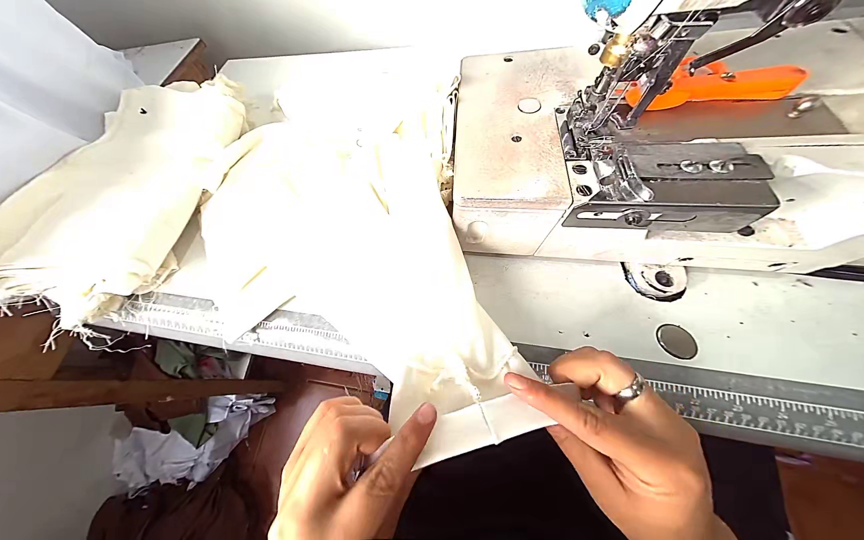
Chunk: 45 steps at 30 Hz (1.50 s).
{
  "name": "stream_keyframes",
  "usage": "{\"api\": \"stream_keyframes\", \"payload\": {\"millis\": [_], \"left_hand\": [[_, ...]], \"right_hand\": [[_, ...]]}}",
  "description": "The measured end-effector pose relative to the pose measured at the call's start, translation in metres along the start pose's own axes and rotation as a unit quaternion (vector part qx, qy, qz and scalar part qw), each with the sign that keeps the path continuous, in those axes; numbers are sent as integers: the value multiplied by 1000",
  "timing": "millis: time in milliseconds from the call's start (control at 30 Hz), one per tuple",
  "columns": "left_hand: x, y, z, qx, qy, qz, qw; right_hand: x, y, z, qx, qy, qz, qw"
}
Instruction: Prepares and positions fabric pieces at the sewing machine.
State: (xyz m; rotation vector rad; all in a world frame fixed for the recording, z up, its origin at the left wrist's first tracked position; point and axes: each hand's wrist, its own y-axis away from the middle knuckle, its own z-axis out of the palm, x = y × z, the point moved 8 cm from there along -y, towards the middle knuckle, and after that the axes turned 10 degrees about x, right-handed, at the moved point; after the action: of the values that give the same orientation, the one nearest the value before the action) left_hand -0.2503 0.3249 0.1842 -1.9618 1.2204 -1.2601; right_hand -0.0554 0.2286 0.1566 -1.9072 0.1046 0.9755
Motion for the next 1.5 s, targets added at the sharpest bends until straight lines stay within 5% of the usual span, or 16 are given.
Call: {"api": "stream_keyframes", "payload": {"millis": [200,333,500,633,733,833,933,1133,1333,1400,1500], "left_hand": [[-2,-12,2,67,-3,4,998],[-13,-47,27,105,225,-72,966],[27,-125,46,138,-17,105,985],[21,-187,105,28,-138,174,975],[-8,-217,151,-121,-160,73,977],[-28,-243,180,-184,-43,-3,982],[-37,-253,195,-219,18,-77,973],[-34,-254,200,-197,39,-28,979],[-33,-257,198,-196,33,-66,978],[-23,-255,180,-182,3,-3,983],[8,-234,131,-145,6,219,965]], "right_hand": [[-10,2,10,-7,35,9,999],[-17,-10,20,-40,7,85,996],[-7,-29,24,-27,-200,243,949],[17,-55,23,35,-213,282,935],[35,-74,15,90,-205,281,933],[39,-79,3,134,-196,277,931],[41,-78,-4,163,-179,274,931],[48,-84,-5,173,-159,307,922],[50,-88,-13,170,-87,328,925],[47,-90,-19,142,-58,282,947],[28,-101,-52,151,34,96,983]]}}
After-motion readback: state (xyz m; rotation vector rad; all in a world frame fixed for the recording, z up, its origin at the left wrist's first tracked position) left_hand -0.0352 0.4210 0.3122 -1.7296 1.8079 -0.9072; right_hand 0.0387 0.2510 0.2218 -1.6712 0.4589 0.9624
